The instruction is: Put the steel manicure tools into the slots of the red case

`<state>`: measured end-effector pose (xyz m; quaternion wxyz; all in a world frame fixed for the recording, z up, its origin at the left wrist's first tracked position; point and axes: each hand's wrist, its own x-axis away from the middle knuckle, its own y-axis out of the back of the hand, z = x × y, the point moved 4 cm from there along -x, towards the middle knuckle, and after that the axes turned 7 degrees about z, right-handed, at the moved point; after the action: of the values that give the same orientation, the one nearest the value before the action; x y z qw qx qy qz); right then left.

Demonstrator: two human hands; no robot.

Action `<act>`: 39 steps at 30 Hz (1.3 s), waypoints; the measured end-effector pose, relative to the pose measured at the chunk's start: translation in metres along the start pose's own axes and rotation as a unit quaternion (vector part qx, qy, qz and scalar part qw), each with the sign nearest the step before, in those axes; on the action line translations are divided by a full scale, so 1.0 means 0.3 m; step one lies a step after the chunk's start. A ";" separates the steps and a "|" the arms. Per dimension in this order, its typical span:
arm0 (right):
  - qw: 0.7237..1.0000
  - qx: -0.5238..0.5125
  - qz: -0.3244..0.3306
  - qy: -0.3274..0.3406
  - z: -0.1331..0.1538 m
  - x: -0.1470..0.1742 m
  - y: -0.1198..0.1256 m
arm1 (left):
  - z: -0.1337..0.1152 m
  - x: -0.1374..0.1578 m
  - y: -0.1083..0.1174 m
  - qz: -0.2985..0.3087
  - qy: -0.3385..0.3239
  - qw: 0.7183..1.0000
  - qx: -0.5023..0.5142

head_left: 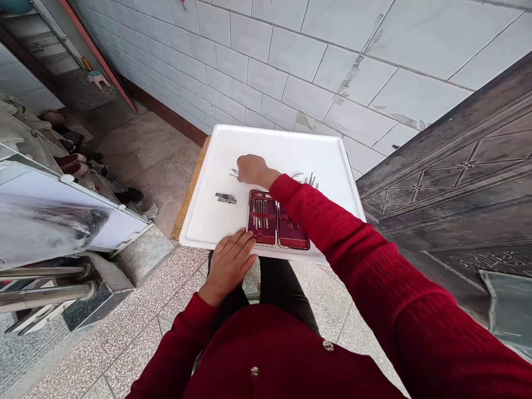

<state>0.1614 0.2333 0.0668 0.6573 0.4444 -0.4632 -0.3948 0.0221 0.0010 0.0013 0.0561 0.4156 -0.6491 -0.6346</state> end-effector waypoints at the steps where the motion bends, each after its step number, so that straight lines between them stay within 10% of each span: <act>1: 1.000 -0.019 0.003 -0.015 -0.007 0.011 0.005 | 0.000 0.000 0.000 0.000 0.000 1.000 0.000; 6: 0.967 -0.252 -0.031 -0.009 -0.067 0.110 0.019 | -0.001 -0.004 0.005 -0.008 -0.006 1.000 -0.010; 16: 0.786 -0.611 -0.078 0.039 -0.227 0.290 -0.123 | -0.001 -0.014 0.010 -0.013 -0.014 1.000 -0.010; 39: 0.859 -0.490 -0.148 -0.006 -0.243 0.383 -0.187 | -0.006 -0.027 0.013 0.005 -0.005 1.000 -0.021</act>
<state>0.2550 0.1259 0.0302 0.7210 0.1260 -0.1424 -0.6663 0.0265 0.0040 0.0085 0.0649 0.4084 -0.6376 -0.6500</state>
